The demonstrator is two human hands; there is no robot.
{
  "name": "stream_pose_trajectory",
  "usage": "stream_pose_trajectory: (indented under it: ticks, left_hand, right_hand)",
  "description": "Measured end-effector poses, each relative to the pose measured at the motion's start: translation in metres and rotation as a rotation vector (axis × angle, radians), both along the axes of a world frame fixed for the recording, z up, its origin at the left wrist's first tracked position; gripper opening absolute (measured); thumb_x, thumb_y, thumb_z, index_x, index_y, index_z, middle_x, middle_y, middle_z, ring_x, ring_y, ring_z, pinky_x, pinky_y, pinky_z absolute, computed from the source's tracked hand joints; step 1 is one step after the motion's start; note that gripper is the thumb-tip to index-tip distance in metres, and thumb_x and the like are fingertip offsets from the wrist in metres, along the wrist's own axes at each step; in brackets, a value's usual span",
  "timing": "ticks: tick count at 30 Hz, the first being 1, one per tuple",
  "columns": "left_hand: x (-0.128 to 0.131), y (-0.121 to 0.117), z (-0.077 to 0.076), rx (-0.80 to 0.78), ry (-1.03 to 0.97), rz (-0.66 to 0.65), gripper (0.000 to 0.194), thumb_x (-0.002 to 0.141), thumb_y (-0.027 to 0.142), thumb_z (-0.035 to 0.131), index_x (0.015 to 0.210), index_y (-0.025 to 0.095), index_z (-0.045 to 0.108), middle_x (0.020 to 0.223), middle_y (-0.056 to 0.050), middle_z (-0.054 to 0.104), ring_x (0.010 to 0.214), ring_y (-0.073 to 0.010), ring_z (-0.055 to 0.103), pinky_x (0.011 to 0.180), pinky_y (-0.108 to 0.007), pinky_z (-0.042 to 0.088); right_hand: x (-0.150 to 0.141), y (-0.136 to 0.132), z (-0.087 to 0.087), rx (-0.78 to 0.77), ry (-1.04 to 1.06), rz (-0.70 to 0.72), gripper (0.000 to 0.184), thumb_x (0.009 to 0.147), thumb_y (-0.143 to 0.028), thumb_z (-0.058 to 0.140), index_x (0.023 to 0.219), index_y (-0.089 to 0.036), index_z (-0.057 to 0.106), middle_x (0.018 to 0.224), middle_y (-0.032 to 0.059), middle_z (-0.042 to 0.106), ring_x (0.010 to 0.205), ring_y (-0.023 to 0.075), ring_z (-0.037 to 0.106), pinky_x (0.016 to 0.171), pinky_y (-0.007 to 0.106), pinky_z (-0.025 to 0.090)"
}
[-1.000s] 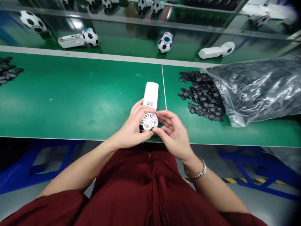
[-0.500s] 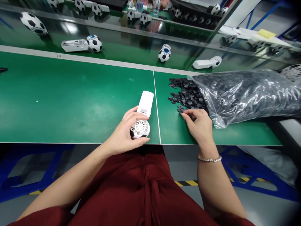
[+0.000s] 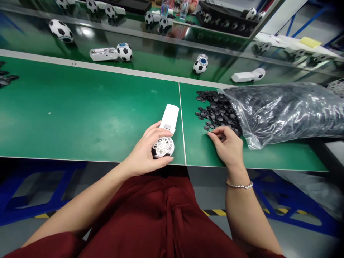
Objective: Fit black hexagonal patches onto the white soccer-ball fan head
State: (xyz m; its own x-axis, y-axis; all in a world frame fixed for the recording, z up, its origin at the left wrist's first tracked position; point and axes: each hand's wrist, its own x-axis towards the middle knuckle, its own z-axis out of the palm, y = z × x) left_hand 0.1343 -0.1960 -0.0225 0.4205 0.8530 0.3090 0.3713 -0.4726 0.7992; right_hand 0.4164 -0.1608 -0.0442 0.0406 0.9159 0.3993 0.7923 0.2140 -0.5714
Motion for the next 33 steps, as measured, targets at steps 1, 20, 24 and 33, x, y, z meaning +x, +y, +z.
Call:
stream_pose_trajectory:
  ticks: [1,20,24,33]
  left_hand:
    - [0.000,0.000,0.000,-0.002,-0.004,0.001,0.051,0.069,0.024,0.067,0.116,0.021,0.048,0.126,-0.009,0.049,0.134,-0.0283,0.024,0.105,-0.053,0.028]
    - [-0.001,0.000,0.004,-0.080,-0.055,0.070,0.054,0.056,0.015,0.062,0.108,0.022,0.052,0.103,-0.006,0.043,0.105,-0.0255,0.045,0.094,-0.048,0.040]
    - [-0.007,0.000,0.004,-0.145,-0.107,-0.058,0.061,0.055,0.014,0.063,0.114,0.022,0.047,0.104,-0.005,0.047,0.098,-0.0223,0.050,0.090,-0.041,0.044]
    - [-0.004,0.000,0.003,-0.068,-0.080,-0.031,0.059,0.061,0.032,0.076,0.113,0.023,0.050,0.112,-0.009,0.048,0.110,-0.0259,0.045,0.097,-0.046,0.038]
  right_hand:
    - [-0.003,-0.002,0.001,-0.015,0.047,0.011,0.016,0.079,-0.035,0.061,0.081,-0.019,0.059,0.075,0.0019,0.058,0.063,0.0159,0.052,0.062,0.030,0.045]
    - [-0.083,-0.044,0.029,-0.461,0.629,0.518,0.022,0.086,-0.029,0.058,0.106,-0.021,0.058,0.085,0.0026,0.059,0.071,0.0130,0.059,0.065,0.026,0.054]
    - [-0.081,-0.045,0.030,-0.476,0.561,0.524,0.017,0.087,-0.029,0.056,0.100,-0.021,0.062,0.087,0.0033,0.061,0.073,0.0138,0.060,0.070,0.028,0.053]
    - [-0.082,-0.050,0.033,-0.350,0.495,0.491,0.008,0.085,-0.028,0.059,0.089,-0.021,0.062,0.084,0.0023,0.059,0.074,0.0155,0.057,0.065,0.028,0.050]
